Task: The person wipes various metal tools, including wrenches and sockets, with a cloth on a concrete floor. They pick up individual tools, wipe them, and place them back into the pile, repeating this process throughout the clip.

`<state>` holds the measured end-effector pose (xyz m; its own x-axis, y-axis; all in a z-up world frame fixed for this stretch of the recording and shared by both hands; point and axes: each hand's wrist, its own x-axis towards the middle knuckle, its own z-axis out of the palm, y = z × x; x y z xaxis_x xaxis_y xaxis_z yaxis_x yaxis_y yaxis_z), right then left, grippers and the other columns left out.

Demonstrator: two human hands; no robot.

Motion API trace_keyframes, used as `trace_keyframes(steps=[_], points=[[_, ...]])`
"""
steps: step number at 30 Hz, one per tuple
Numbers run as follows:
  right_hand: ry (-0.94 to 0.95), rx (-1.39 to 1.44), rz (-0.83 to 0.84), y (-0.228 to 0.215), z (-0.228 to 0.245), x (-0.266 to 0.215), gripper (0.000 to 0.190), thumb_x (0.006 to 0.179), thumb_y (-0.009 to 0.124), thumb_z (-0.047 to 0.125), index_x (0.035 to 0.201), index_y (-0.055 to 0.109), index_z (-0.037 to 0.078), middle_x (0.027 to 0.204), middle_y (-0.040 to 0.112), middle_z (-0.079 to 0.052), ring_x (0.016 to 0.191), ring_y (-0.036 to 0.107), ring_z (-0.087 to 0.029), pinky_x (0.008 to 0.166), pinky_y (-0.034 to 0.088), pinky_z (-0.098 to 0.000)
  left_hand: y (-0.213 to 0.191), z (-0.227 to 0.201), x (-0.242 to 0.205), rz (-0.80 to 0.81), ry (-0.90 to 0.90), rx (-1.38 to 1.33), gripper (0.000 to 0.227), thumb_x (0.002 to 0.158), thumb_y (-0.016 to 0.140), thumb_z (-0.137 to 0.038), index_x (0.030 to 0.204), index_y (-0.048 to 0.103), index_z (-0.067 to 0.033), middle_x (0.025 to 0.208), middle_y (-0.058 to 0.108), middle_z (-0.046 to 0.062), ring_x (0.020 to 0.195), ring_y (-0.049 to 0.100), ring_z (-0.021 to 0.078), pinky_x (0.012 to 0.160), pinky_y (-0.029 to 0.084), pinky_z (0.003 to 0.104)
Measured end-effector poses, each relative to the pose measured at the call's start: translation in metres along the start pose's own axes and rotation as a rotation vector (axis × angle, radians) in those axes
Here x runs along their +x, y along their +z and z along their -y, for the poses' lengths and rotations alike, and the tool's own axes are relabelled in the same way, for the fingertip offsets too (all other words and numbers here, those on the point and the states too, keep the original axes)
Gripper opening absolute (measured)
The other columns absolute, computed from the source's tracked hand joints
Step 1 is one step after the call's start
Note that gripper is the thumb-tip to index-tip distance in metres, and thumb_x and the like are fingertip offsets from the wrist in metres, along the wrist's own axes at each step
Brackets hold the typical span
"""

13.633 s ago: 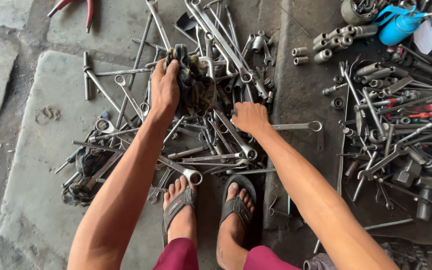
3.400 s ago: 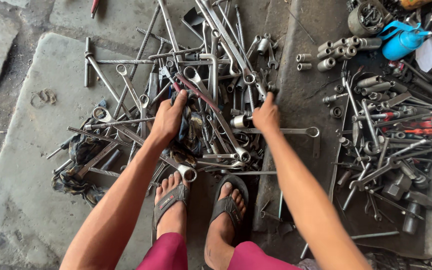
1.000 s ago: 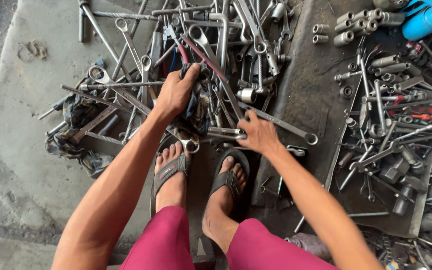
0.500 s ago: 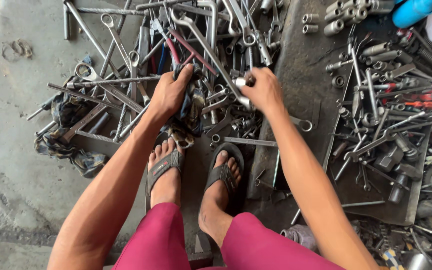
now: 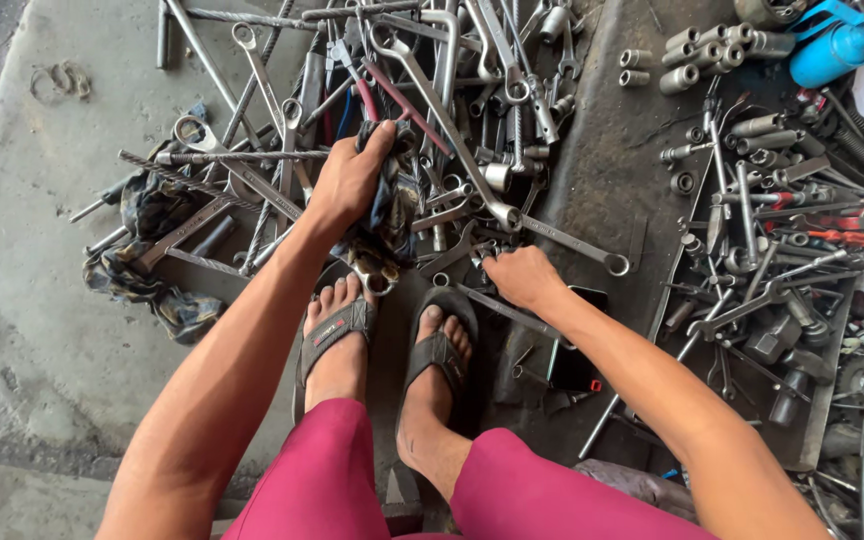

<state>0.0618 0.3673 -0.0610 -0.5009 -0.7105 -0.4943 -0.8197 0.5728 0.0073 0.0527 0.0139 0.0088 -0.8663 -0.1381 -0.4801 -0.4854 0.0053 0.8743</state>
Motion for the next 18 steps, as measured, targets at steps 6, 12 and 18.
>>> trace_keyframes(steps=[6, 12, 18], points=[[0.064, 0.274, -0.229, -0.026, -0.006, -0.007, 0.019, 0.082, 0.074, 0.023, 0.087, 0.064, 0.007, 0.077, 0.071, -0.011, 0.070, 0.072, -0.034, 0.061, 0.056, -0.0451, -0.008, 0.005, 0.001, -0.034, 0.048, -0.010, 0.060, 0.098, 0.053, -0.056, 0.088, 0.070, 0.0006, 0.071, 0.066, 0.003, 0.068, 0.057, 0.0125, 0.069, 0.048, 0.035], [0.530, 1.166, -0.506, -0.076, -0.019, -0.007, 0.013, 0.089, 0.072, 0.012, 0.095, 0.068, 0.002, 0.082, 0.075, -0.010, 0.065, 0.071, -0.019, 0.059, 0.056, -0.0355, 0.003, 0.025, 0.014, -0.010, -0.005, -0.039, 0.061, 0.099, 0.052, -0.056, 0.089, 0.072, 0.0006, 0.075, 0.065, 0.006, 0.072, 0.055, 0.0141, 0.070, 0.047, 0.036], [0.478, 1.811, -0.921, -0.102, 0.024, 0.042, 0.010, 0.090, 0.071, 0.002, 0.099, 0.067, 0.003, 0.088, 0.072, -0.007, 0.074, 0.068, -0.011, 0.070, 0.058, -0.0272, 0.050, 0.043, 0.020, 0.083, 0.097, -0.620, 0.057, 0.102, 0.054, -0.055, 0.116, 0.065, -0.0011, 0.100, 0.067, 0.006, 0.095, 0.059, 0.0159, 0.089, 0.047, 0.033]])
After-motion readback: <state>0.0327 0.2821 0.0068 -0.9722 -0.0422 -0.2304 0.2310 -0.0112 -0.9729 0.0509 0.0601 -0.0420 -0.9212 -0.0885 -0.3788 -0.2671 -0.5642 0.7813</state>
